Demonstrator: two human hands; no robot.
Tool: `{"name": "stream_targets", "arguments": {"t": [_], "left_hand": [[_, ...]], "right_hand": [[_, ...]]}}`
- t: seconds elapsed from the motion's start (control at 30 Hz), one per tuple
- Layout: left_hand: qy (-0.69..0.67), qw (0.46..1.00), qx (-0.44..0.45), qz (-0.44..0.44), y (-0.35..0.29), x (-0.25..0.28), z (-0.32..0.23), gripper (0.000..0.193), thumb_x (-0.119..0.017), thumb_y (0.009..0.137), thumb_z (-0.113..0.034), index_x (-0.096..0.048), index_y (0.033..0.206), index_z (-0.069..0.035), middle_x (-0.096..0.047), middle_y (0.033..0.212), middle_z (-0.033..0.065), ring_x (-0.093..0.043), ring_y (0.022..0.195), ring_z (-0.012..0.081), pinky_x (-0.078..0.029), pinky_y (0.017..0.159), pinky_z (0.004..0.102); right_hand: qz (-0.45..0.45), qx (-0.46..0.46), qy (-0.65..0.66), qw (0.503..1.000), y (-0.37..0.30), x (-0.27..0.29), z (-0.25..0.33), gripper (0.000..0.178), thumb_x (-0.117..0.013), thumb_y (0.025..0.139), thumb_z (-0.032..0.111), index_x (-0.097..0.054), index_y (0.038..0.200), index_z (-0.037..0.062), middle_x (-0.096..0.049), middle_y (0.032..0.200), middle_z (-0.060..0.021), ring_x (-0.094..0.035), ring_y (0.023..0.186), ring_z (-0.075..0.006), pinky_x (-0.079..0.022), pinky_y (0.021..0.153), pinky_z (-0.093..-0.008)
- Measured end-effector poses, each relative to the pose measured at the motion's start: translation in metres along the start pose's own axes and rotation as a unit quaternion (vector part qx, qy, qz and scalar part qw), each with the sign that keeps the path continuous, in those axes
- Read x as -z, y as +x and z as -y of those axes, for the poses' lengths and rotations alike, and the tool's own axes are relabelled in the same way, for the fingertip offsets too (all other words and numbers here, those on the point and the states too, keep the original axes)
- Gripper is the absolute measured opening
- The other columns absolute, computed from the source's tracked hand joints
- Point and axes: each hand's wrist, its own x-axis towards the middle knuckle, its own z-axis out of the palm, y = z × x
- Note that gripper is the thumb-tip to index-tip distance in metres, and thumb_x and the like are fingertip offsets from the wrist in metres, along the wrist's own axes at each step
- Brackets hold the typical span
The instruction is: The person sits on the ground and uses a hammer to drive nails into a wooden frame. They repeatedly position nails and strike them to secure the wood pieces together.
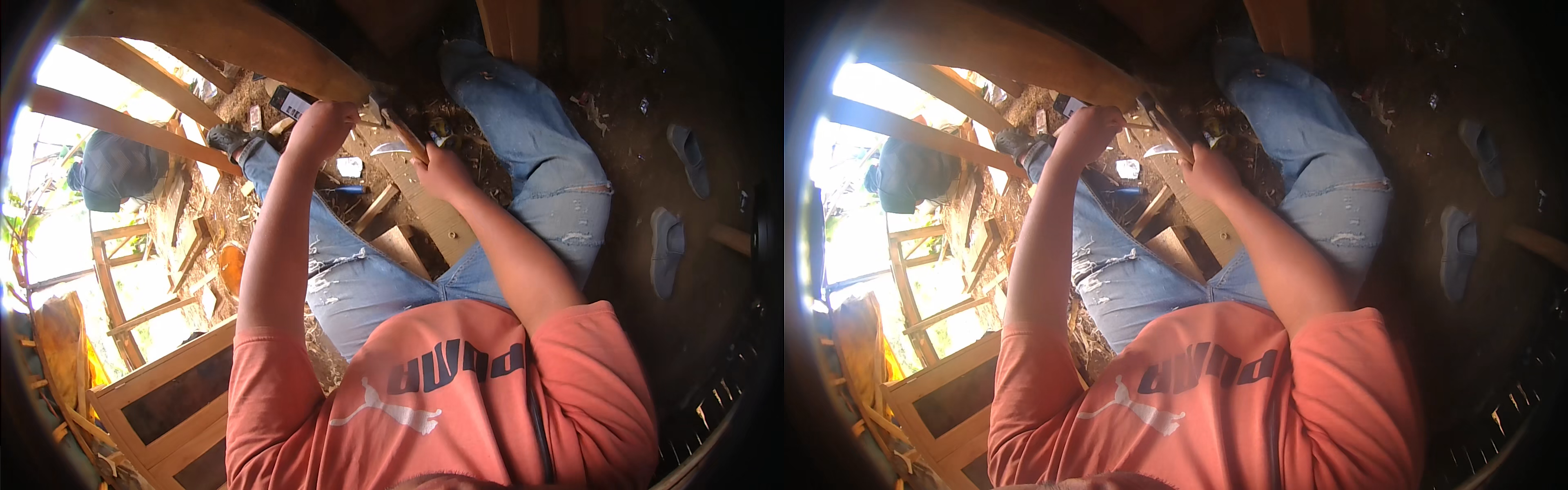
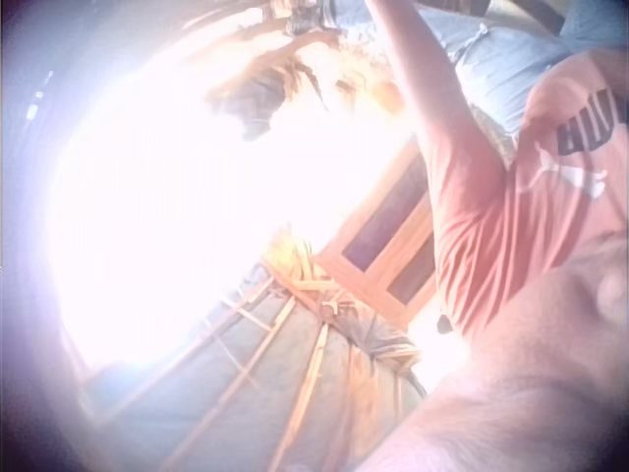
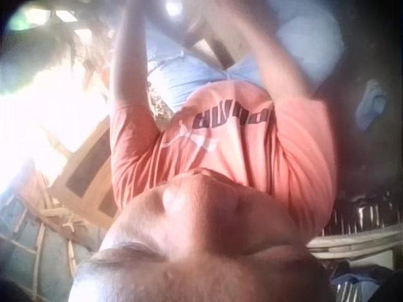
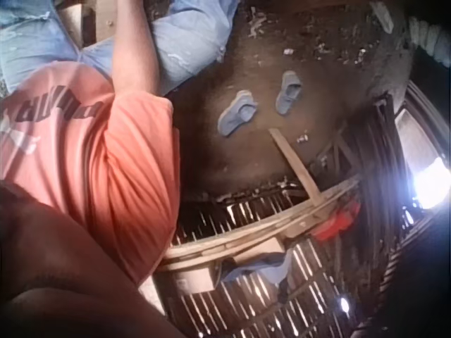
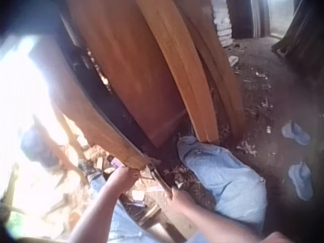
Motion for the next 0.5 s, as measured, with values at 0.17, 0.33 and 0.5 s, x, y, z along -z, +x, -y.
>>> {"name": "stream_targets", "arguments": {"t": [0.17,0.33,0.5], "left_hand": [[-0.04,0.992,-0.097,-0.069,0.01,-0.024,0.043,0.016,-0.065,0.094,-0.013,-0.079,0.101,-0.012,-0.077,0.096,0.0176,-0.074,0.094,0.0403,-0.058,0.083,0.0498],[-0.046,0.994,-0.064,-0.075,0.002,-0.006,0.014,0.015,-0.066,0.094,-0.015,-0.079,0.102,-0.012,-0.077,0.096,0.0174,-0.074,0.092,0.0396,-0.058,0.081,0.0505],[0.02,0.988,-0.118,-0.093,0.022,-0.02,0.042,0.015,-0.067,0.095,-0.018,-0.08,0.101,-0.011,-0.078,0.098,0.0156,-0.074,0.095,0.0391,-0.058,0.083,0.0493]], "right_hand": [[0.006,0.012,0.024,1.0,-0.013,-0.004,0.01,0.041,-0.064,0.104,0.038,-0.064,0.119,0.0004,-0.074,0.097,-0.03,-0.073,0.094,-0.0494,-0.057,0.082,-0.0593],[0.027,-0.013,0.008,1.0,-0.003,0.015,0.014,0.041,-0.061,0.105,0.039,-0.064,0.122,0.0018,-0.075,0.101,-0.0294,-0.073,0.098,-0.0483,-0.058,0.087,-0.0582],[0.025,-0.02,-0.018,0.999,0.0,0.006,0.01,0.04,-0.062,0.104,0.037,-0.063,0.121,0.0012,-0.075,0.101,-0.03,-0.073,0.099,-0.0485,-0.058,0.088,-0.0589]]}}
